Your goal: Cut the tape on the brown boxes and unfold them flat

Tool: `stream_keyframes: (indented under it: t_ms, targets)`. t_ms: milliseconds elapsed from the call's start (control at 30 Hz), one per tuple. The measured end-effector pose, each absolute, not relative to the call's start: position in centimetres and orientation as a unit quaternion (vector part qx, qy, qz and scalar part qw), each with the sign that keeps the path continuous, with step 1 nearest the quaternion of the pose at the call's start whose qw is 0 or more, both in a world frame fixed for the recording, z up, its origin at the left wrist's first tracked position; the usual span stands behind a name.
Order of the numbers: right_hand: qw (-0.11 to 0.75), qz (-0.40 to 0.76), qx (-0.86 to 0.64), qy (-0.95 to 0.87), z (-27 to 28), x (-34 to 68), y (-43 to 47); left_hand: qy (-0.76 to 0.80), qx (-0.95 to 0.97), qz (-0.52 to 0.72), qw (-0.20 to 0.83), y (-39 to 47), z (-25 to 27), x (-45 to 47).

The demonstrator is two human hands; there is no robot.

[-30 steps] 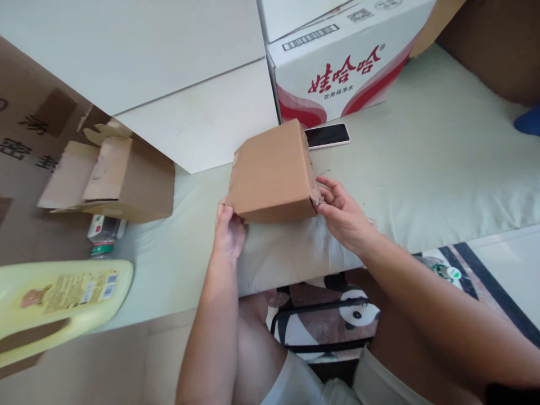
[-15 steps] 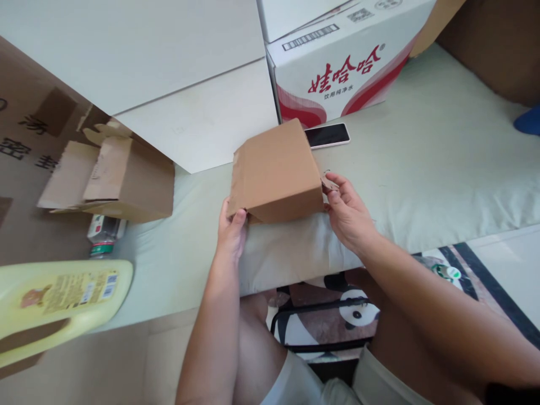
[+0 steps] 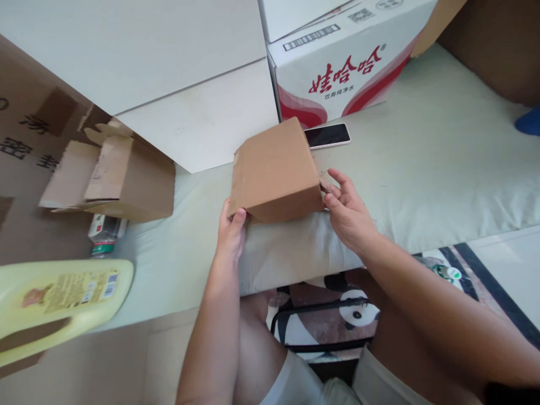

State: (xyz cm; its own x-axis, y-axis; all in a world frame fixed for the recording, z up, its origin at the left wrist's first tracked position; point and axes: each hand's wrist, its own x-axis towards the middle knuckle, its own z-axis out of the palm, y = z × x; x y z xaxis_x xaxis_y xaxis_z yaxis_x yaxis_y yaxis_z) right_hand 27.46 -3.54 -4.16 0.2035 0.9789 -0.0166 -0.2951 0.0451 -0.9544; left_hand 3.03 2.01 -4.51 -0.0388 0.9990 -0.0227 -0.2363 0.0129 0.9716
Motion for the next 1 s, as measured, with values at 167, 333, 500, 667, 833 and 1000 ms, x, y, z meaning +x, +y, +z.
stream_keyframes:
  t_ms: [167, 333, 500, 667, 833, 1000]
  targets:
    - [0.613, 0.521, -0.49, -0.335, -4.5, 27.4, -3.1, 0.481, 0.4, 0.539, 0.564, 1.9, -4.8, 2.6]
    - [0.623, 0.519, -0.507, -0.291, -4.7, 27.2, -2.7, 0.483, 0.424, 0.524, 0.559, 1.8, -5.3, 2.3]
    - [0.61, 0.48, -0.548, -0.311, -4.7, 27.1, -2.5, 0.478, 0.458, 0.516, 0.544, 1.8, -5.8, 2.2]
    - [0.616, 0.467, -0.566, -0.288, -5.3, 27.2, -2.4, 0.472, 0.45, 0.534, 0.538, 1.7, -5.5, 2.4]
    - [0.598, 0.464, -0.551, -0.351, -6.2, 27.7, -2.2, 0.468, 0.449, 0.533, 0.543, 1.6, -5.3, 2.6]
    - [0.581, 0.432, -0.57, -0.387, -7.2, 28.0, -2.2, 0.473, 0.474, 0.54, 0.51, 2.0, -5.7, 2.4]
